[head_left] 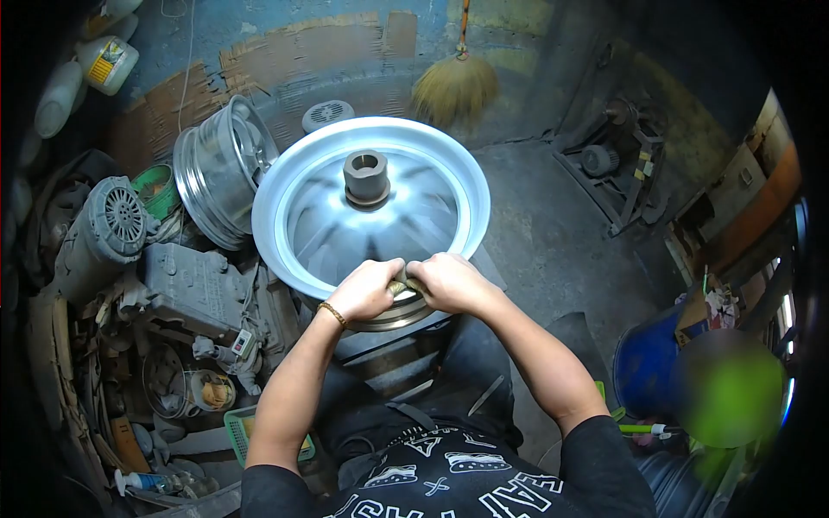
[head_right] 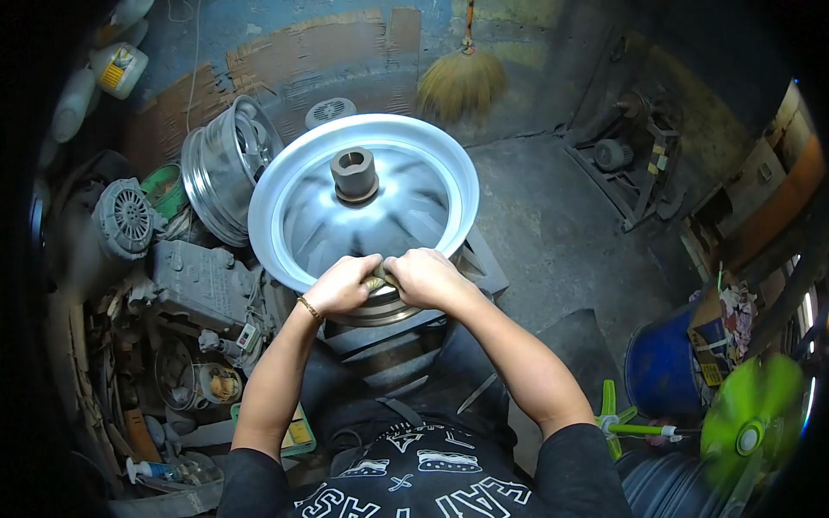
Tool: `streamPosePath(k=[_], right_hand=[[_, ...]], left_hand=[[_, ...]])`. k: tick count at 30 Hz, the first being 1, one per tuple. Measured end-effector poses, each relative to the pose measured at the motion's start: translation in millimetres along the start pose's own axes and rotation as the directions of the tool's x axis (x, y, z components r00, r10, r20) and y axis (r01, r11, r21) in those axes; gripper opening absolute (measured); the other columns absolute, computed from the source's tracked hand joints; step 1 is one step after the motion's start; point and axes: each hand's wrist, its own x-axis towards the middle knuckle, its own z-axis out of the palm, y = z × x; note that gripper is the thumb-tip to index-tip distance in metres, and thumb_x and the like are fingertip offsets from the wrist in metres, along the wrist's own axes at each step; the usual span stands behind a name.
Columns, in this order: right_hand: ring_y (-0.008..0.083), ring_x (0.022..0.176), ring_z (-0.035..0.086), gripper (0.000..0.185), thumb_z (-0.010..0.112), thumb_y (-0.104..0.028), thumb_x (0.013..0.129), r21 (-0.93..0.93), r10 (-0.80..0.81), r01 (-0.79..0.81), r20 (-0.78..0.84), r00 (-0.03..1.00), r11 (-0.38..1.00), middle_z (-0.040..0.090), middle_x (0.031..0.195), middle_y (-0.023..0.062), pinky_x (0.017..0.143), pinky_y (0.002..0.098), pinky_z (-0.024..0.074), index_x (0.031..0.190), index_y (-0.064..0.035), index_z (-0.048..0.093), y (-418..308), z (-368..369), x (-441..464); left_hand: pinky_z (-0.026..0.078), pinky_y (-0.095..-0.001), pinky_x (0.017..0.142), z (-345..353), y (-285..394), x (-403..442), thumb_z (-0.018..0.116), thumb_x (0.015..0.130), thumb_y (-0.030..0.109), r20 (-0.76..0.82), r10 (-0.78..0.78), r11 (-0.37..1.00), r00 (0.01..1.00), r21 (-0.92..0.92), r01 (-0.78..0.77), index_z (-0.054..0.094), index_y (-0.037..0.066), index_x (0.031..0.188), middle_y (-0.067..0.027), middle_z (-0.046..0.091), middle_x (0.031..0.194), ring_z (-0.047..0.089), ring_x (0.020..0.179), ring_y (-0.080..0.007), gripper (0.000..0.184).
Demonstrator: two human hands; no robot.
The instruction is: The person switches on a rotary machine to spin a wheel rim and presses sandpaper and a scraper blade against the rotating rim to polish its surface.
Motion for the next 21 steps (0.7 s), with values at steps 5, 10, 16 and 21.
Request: streamPosePath(k=[5, 10, 16, 21], right_hand=[[0.0403, 0.076, 0.067, 0.012, 0.062, -0.009, 0.077, -0.014, 0.014, -0.014, 0.000, 1.000, 1.000, 0.067, 0.074, 0.0208, 0.071, 0.0503, 0.0524, 0.088, -0.0036, 0.063, -2.7, -2.1, -3.2], [0.0400, 0.075, 0.067, 0.011, 0.062, -0.007, 0.076, -0.027, 0.012, -0.015, -0.077, 0.997, 1.000, 0.067, 0.073, 0.0205, 0.071, 0.0498, 0.0527, 0.087, -0.0029, 0.062, -2.4, 5.8, -8.8], [0.0400, 0.075, 0.067, 0.008, 0.061, -0.007, 0.078, -0.027, -0.039, 0.034, -0.200, 0.979, 0.999, 0.066, 0.073, 0.0203, 0.071, 0.0495, 0.0528, 0.084, -0.0027, 0.061, -2.4, 13.1, -14.3], [0.0380, 0.075, 0.067, 0.007, 0.059, -0.009, 0.078, -0.069, -0.071, 0.054, -0.266, 0.961, 0.996, 0.067, 0.075, 0.0185, 0.072, 0.0470, 0.0534, 0.082, -0.0032, 0.060, -2.5, 14.8, -21.8]], left_hand=[[0.046, -0.0515, 0.079, -2.3, 3.3, 0.7, 0.050, 0.075, -0.003, 0.017, -0.001, 1.000, 1.000, 0.011, 0.001, 0.055, -0.002, 0.092, -0.0280, 0.063, 0.090, 0.059, 0.094, -0.0482, 0.017], [0.046, -0.0509, 0.078, 2.3, 0.5, 1.0, 0.050, 0.075, -0.003, 0.013, 0.003, 1.000, 1.000, 0.004, -0.003, 0.055, -0.002, 0.092, -0.0272, 0.064, 0.088, 0.060, 0.092, -0.0475, 0.017], [0.047, -0.0505, 0.077, 7.4, -0.4, -0.1, 0.051, 0.076, -0.002, -0.010, -0.021, 1.000, 1.000, 0.003, 0.021, 0.056, -0.001, 0.092, -0.0272, 0.064, 0.087, 0.061, 0.090, -0.0465, 0.017], [0.048, -0.0506, 0.076, 9.4, 7.3, -0.9, 0.051, 0.075, -0.002, -0.037, -0.012, 1.000, 0.999, 0.014, 0.013, 0.057, -0.001, 0.092, -0.0271, 0.064, 0.087, 0.061, 0.090, -0.0468, 0.018]])
